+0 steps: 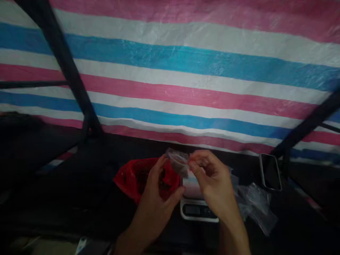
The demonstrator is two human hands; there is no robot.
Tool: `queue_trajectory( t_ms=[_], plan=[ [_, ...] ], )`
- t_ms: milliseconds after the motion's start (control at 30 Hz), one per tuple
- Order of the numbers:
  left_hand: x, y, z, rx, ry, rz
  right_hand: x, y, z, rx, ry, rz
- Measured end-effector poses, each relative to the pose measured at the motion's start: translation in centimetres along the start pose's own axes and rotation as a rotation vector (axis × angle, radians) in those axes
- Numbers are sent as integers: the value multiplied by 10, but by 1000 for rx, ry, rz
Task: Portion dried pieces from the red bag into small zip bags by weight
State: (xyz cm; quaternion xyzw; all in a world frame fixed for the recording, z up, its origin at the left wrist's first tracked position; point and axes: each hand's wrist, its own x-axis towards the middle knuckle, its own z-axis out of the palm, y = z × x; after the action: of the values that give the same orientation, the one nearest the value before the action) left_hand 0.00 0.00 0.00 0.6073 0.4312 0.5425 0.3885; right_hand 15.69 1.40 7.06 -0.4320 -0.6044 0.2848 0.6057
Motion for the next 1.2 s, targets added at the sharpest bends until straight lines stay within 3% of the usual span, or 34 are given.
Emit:
queue_trajectory(
  t_ms=[100, 200, 267, 367, 500, 667, 867, 1200],
  plan=[
    [7, 3, -3, -71, 161, -57, -2, -2, 37, 61, -127, 26],
    [21, 3, -28, -69, 289, -73, -1, 13, 66, -11, -144, 56],
    [32, 1, -56, -39, 377, -68, 1, 32, 78, -209, -149, 109],
    [44, -4, -98, 81, 452, -144, 1, 56, 90, -626, -263, 213],
    [47, -13, -126, 200, 437, -278, -2, 63, 106, -910, -389, 253],
    [45, -26, -119, -39, 269, -391, -6, 55, 129, -1028, -393, 243],
    [52, -40, -112, -287, 352, -511, -10, 66, 149, -963, -382, 226],
    [57, -46, -110, -332, 420, -473, -8, 73, 158, -737, -364, 245]
  ],
)
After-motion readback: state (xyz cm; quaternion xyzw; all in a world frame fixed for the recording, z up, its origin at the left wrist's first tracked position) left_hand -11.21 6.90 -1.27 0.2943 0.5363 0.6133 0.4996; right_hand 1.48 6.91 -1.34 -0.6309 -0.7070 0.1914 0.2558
